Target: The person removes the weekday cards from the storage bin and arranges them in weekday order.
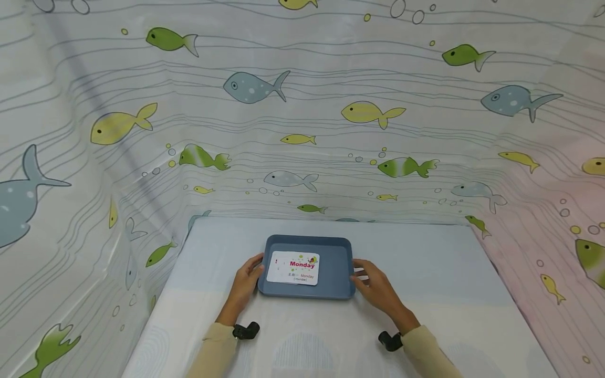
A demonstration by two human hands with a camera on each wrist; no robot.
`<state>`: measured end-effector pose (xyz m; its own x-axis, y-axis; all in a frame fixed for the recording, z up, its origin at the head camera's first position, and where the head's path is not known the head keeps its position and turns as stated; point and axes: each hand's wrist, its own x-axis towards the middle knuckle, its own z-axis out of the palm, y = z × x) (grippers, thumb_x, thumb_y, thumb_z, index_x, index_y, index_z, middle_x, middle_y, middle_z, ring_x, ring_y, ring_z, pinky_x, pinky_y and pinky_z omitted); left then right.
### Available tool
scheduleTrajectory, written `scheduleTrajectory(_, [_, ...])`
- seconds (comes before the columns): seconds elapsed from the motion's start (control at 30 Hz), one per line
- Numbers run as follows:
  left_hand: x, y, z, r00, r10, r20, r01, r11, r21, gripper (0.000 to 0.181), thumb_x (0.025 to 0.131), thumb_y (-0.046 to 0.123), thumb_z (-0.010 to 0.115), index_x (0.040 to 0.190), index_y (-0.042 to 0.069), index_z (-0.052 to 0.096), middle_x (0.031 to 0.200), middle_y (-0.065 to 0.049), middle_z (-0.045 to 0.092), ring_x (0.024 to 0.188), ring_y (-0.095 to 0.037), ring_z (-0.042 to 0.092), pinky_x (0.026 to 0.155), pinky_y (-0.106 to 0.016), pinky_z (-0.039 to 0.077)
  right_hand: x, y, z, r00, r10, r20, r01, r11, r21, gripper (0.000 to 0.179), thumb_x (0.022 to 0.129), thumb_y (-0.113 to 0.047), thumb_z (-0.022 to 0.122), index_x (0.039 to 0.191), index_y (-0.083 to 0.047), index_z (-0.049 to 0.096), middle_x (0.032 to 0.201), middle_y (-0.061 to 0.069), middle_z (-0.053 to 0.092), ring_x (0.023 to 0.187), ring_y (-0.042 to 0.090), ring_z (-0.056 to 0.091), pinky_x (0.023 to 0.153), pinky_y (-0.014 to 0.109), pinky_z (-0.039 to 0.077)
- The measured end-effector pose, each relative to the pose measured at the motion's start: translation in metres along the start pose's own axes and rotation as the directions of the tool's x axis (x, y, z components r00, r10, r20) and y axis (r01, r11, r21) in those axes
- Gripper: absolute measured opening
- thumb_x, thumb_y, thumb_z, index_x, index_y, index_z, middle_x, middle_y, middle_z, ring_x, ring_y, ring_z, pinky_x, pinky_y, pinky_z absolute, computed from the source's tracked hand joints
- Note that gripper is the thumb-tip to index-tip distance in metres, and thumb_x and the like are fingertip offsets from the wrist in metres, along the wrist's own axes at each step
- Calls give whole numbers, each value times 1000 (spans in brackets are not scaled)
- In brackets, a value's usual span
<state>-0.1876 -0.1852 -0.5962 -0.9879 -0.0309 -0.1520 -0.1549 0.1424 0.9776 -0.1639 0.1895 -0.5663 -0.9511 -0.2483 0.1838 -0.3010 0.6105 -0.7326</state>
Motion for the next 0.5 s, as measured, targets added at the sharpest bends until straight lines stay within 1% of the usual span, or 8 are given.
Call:
scheduleTrajectory(0.13, [11, -20, 0, 999, 23, -22, -23, 1000, 3, 43, 104, 13, 52, 146, 9, 48, 152, -15, 47, 144, -31, 41, 119, -47, 33, 2, -4, 6, 1000, 9, 16, -9, 1000, 7, 48, 96, -15, 68, 139, -3, 52, 131, 15, 63, 107, 23, 68, 83, 31, 59])
scheduleTrajectory(0.23, [10, -21, 0, 999, 31, -24, -31, 1000, -5, 43, 104, 13, 52, 146, 9, 48, 151, -15, 48, 143, -31, 42, 118, -47, 34, 4, -7, 11, 1000, -2, 25, 2, 1000, 6, 48, 96, -15, 68, 139, -1, 52, 130, 16, 63, 106, 23, 68, 82, 31, 59])
scheduleTrajectory(0.33, [9, -21, 0, 999, 28, -22, -28, 999, -16, 43, 104, 13, 52, 147, 10, 47, 151, -15, 48, 143, -30, 43, 118, -47, 33, 6, -9, 15, 999, -3, 36, 3, 1000, -2, 48, 96, -16, 68, 139, -2, 52, 129, 15, 63, 105, 21, 68, 82, 33, 58])
scheduleTrajectory(0.43, [9, -22, -1, 999, 27, -20, -27, 1000, -12, 44, 104, 15, 52, 147, 11, 47, 152, -14, 47, 143, -29, 43, 118, -47, 33, 9, -12, 20, 999, 15, 35, -14, 1000, -12, 47, 95, -17, 69, 139, -6, 53, 127, 12, 65, 104, 18, 67, 83, 35, 57])
scheduleTrajectory(0.5, [9, -23, -1, 999, 27, -18, -27, 1000, -12, 44, 104, 16, 52, 147, 12, 47, 152, -13, 47, 144, -29, 42, 119, -46, 33, 11, -13, 23, 999, 24, 28, -24, 1000, -4, 46, 95, -16, 69, 138, -6, 54, 126, 11, 65, 103, 18, 68, 84, 37, 57])
